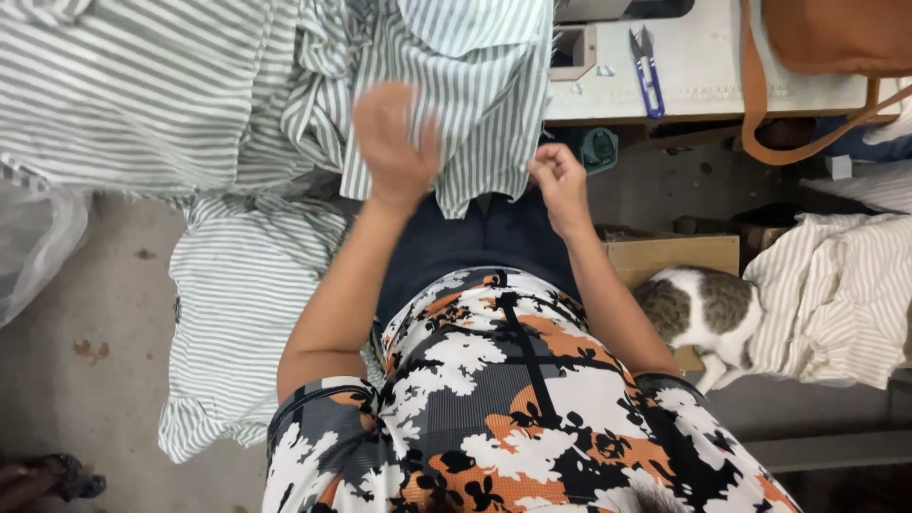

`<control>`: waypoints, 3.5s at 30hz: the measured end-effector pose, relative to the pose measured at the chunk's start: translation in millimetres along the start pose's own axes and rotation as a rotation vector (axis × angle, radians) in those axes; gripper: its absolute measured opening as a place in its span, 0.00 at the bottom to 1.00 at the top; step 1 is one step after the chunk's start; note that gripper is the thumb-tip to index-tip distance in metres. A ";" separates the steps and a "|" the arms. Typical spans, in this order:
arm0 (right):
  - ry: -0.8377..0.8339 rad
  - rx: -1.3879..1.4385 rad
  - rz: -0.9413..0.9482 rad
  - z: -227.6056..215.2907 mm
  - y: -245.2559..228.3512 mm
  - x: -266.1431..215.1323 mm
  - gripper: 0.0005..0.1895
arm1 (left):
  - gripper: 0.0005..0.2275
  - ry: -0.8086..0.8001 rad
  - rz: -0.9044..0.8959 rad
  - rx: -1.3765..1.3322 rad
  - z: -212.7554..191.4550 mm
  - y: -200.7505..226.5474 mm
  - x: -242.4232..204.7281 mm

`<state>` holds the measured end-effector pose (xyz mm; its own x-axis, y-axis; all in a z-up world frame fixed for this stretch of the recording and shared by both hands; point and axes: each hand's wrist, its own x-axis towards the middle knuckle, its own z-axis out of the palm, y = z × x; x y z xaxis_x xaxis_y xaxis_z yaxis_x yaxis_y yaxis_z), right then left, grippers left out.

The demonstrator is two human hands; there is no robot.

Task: A person is handling and aligning pieces of striped fabric at a sewing station, preparing them for sewing.

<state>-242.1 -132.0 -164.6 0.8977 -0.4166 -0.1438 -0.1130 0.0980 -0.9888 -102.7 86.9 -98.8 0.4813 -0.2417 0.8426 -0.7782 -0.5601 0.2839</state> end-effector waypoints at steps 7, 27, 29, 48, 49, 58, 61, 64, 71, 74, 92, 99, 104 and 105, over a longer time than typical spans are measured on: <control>-0.070 -0.426 -0.164 7.4 21.8 0.9 0.08 | 0.04 -0.347 0.349 0.329 -8.7 -10.7 -68.0; -0.032 -0.263 -0.015 -2.2 20.7 -55.6 0.06 | 0.25 -0.661 0.244 -0.277 -58.2 -68.2 -41.4; -0.033 -0.239 -0.045 3.8 21.8 -57.0 0.05 | 0.18 -0.580 0.271 -0.243 -57.0 -71.7 -47.2; -0.066 -0.173 -0.273 8.0 -44.3 -117.3 0.06 | 0.08 -0.073 0.361 -0.558 -38.2 108.6 -59.0; -0.059 -0.173 -0.273 8.3 -53.4 -118.5 0.06 | 0.08 -0.075 0.365 -0.564 -35.9 110.0 -62.5; -0.235 -0.101 -0.267 -6.6 -67.8 -115.1 0.07 | 0.12 -0.086 0.404 -0.581 -40.3 119.0 -47.9; -0.296 -0.065 -0.227 -9.5 -74.5 -113.8 0.10 | 0.12 -0.110 0.466 -0.560 -42.0 118.1 -44.2; -0.341 -0.070 -0.228 -11.8 -81.6 -110.3 0.11 | 0.13 -0.114 0.504 -0.550 -41.8 115.1 -43.7; -0.403 0.147 -0.138 -17.1 -63.6 -99.0 0.12 | 0.12 -0.119 0.527 -0.512 -48.2 115.9 -39.9; -0.415 0.204 -0.135 -15.3 -57.5 -97.5 0.14 | 0.07 -0.136 0.469 -0.535 -58.1 120.5 -31.5; 0.152 0.163 -0.162 22.9 -72.4 -3.7 0.09 | 0.10 0.041 0.259 -0.508 -59.9 132.3 -23.4; 0.201 -0.253 -0.206 15.0 13.7 27.1 0.06 | 0.08 -0.284 0.465 -0.318 -43.5 109.4 -50.3; 0.233 -0.374 -0.300 8.9 -41.2 32.4 0.04 | 0.07 -0.365 0.521 -0.302 -25.3 97.7 -60.5; 0.283 -0.249 -0.316 9.6 -74.9 30.6 0.04 | 0.07 -0.391 0.548 -0.310 -21.2 97.7 -62.9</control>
<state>-202.1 -143.4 -94.6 0.7572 -0.6240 0.1932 0.0168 -0.2770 -0.9607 -217.6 64.2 -114.4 0.0545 -0.7195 0.6923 -0.9985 -0.0427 0.0343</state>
